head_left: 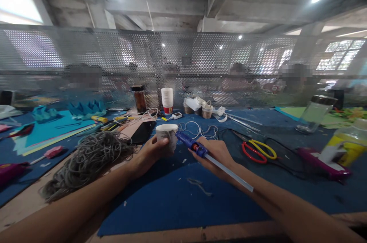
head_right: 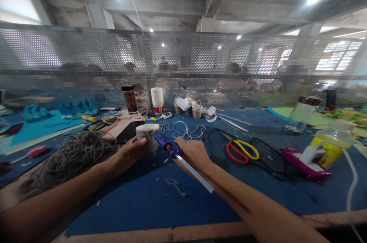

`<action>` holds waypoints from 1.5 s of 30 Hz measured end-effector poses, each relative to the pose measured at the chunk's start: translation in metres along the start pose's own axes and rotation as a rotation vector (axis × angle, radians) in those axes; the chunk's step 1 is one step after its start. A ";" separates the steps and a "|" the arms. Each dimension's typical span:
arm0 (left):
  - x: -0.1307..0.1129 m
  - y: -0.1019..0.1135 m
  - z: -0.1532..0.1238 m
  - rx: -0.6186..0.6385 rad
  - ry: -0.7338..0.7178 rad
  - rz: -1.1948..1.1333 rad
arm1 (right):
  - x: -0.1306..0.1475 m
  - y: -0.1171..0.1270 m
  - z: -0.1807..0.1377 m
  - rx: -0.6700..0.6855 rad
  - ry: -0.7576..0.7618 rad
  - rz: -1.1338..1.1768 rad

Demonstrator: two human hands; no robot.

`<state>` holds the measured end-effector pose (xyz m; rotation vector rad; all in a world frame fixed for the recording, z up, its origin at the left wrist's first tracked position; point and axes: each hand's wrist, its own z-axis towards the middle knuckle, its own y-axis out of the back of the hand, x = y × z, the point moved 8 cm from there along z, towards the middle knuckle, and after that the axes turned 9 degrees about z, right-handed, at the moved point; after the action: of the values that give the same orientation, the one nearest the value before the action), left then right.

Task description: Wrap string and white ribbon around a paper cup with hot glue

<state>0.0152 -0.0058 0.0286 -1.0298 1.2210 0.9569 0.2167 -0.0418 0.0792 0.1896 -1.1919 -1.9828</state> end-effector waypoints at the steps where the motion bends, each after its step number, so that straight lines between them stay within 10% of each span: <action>1: 0.000 0.000 0.000 -0.001 0.001 0.000 | 0.000 0.000 0.000 0.001 0.003 0.010; 45: 0.000 -0.001 0.000 0.023 0.021 -0.050 | 0.005 0.007 0.000 -0.030 0.025 0.047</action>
<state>0.0164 -0.0064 0.0288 -1.0500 1.2149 0.8937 0.2173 -0.0468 0.0855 0.1693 -1.1400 -1.9505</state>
